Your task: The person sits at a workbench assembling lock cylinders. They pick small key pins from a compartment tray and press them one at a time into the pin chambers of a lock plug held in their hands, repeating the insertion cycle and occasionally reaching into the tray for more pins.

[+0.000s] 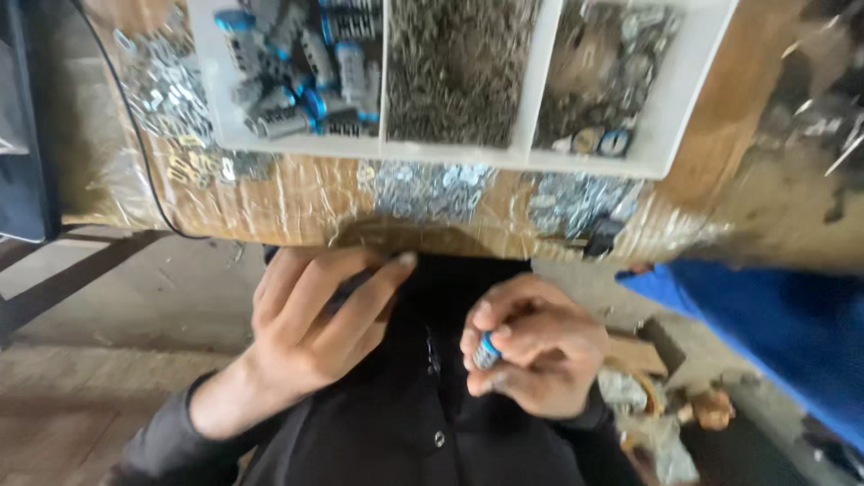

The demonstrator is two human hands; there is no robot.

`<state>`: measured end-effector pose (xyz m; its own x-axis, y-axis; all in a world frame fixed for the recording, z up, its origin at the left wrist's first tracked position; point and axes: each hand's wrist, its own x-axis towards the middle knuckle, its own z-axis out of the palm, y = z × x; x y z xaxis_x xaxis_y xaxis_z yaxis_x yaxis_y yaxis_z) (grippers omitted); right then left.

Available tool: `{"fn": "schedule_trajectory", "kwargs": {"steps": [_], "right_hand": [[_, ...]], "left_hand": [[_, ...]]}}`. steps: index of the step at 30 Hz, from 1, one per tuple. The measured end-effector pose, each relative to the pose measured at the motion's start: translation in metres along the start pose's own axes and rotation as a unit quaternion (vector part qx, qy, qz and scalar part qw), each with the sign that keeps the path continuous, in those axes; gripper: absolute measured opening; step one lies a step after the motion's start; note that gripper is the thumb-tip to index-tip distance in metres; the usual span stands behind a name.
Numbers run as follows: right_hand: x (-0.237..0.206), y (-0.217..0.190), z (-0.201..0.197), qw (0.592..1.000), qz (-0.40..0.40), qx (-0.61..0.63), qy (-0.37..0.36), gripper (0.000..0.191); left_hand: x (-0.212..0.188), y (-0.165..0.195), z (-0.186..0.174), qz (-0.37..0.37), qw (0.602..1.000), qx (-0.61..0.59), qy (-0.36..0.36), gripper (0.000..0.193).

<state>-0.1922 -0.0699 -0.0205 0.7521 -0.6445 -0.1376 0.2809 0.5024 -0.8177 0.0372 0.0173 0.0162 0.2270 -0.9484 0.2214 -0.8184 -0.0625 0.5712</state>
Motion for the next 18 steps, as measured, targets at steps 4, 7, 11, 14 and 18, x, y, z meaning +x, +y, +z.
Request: {"fn": "schedule_trajectory", "kwargs": {"steps": [4, 7, 11, 14, 18], "right_hand": [[0.002, -0.001, 0.003, 0.999, 0.042, 0.005, -0.002, 0.031], [0.004, -0.007, 0.001, 0.999, -0.017, -0.01, -0.038, 0.033], [0.006, -0.006, 0.003, 0.999, -0.043, -0.029, -0.009, 0.032], [0.006, -0.004, 0.006, 0.999, 0.01, -0.009, 0.034, 0.028], [0.011, 0.0, 0.005, 0.999, -0.026, -0.02, -0.009, 0.036]], "left_hand": [[0.006, 0.003, 0.018, 0.077, 0.994, 0.069, -0.018, 0.043], [-0.002, -0.007, 0.031, 0.089, 0.993, 0.076, -0.005, 0.039], [-0.013, -0.032, 0.033, 0.169, 0.985, -0.009, 0.025, 0.037], [-0.017, -0.039, 0.029, 0.183, 0.982, -0.033, 0.03, 0.032], [-0.023, -0.033, 0.013, 0.104, 0.986, -0.126, 0.02, 0.025]]}}
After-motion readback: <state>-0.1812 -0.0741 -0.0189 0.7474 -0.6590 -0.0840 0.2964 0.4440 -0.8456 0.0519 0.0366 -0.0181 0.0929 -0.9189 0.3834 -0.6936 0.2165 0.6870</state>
